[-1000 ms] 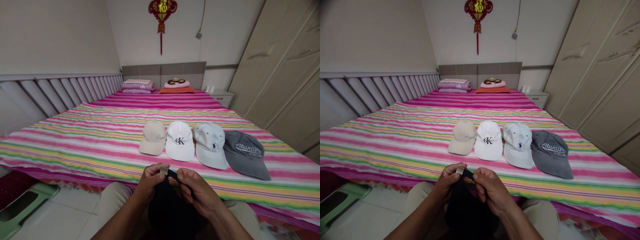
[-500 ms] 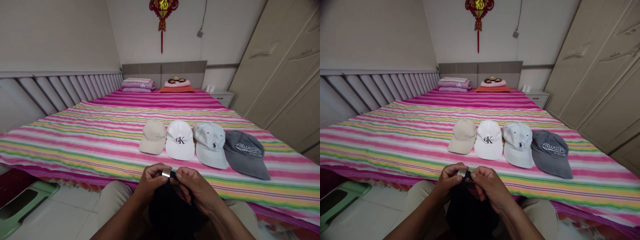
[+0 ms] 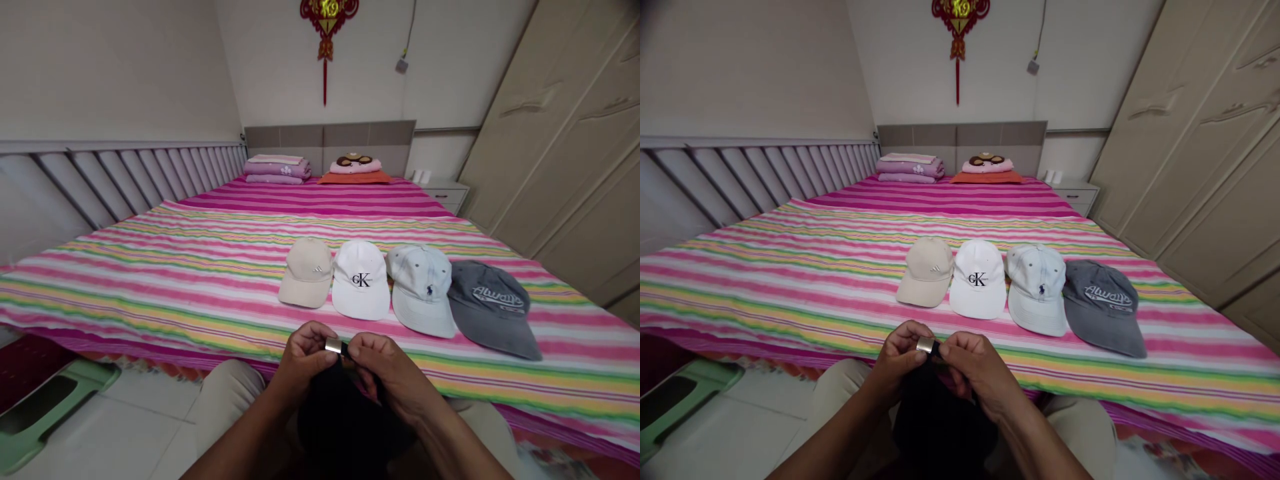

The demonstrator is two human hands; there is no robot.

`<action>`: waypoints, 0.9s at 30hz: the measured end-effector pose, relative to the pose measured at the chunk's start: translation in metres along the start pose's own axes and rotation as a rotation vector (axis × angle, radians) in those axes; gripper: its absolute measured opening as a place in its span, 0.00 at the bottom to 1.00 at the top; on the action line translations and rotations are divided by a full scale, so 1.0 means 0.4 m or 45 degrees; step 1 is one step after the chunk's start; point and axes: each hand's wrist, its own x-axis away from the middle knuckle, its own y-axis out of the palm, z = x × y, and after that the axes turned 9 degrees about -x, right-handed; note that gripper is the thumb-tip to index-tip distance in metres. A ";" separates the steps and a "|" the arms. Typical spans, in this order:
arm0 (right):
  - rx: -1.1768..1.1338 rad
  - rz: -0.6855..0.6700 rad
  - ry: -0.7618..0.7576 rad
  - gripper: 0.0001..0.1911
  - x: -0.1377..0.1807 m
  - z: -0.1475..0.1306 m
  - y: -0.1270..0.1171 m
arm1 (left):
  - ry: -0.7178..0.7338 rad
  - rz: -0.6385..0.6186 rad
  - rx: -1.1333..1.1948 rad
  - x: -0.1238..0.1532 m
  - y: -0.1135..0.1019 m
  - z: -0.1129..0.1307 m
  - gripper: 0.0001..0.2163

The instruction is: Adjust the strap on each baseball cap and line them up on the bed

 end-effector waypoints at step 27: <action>-0.194 -0.027 0.012 0.14 0.015 -0.007 0.015 | 0.035 -0.024 0.028 0.003 0.020 -0.007 0.11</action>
